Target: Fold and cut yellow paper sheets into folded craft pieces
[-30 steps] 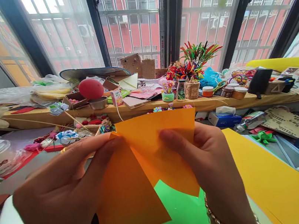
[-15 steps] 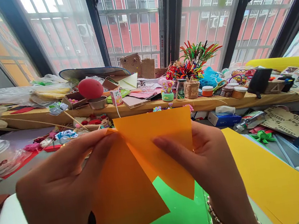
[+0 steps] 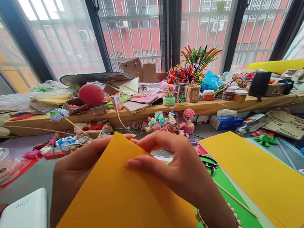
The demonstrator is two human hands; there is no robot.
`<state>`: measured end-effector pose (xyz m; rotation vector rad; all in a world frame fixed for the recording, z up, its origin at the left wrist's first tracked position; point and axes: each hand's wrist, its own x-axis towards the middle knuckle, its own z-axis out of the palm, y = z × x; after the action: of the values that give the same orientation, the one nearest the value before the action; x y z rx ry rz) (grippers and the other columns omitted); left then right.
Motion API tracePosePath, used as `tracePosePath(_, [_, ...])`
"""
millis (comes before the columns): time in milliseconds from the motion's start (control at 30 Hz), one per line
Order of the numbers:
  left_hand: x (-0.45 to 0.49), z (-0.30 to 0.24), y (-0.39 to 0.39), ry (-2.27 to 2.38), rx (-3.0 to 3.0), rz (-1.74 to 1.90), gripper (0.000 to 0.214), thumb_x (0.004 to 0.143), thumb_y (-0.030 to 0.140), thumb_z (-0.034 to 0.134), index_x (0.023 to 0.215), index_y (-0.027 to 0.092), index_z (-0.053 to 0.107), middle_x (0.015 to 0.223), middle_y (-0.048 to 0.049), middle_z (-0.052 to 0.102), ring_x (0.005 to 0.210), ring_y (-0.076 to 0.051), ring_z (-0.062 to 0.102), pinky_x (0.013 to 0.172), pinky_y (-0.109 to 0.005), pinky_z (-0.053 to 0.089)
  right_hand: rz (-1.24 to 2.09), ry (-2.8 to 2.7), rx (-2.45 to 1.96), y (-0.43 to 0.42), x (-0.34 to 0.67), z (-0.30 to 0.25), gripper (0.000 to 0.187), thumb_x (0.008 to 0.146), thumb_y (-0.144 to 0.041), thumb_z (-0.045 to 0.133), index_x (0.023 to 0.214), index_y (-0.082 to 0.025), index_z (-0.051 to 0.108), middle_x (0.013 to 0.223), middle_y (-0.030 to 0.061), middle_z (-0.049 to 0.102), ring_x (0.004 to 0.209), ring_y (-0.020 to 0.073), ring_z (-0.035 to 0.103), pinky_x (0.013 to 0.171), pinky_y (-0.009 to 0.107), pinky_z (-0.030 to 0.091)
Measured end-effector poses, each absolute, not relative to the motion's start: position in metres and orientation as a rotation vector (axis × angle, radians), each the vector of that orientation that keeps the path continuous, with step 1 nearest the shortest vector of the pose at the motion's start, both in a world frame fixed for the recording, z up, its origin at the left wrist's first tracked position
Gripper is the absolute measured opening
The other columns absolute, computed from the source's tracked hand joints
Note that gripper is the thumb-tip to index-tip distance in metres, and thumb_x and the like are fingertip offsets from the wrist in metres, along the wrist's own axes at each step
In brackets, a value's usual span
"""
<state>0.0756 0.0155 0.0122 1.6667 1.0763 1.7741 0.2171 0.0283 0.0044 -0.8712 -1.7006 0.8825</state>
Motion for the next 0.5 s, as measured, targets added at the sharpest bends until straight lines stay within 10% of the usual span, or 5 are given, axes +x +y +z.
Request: tracePosePath(500, [0.080, -0.005, 0.043, 0.896, 1.711, 1.703, 0.010, 0.075, 0.023, 0.057, 0.072, 0.021, 0.066, 0.067, 0.0018, 0.063, 0.062, -0.008, 0.057, 0.054, -0.014, 0.048, 0.682, -1.782, -0.895, 0.037, 0.214, -0.002, 0.015, 0.071, -0.029, 0.062, 0.064, -0.017, 0.061, 0.061, -0.0022, 0.062, 0.059, 0.0093, 0.056, 0.056, 0.019, 0.043])
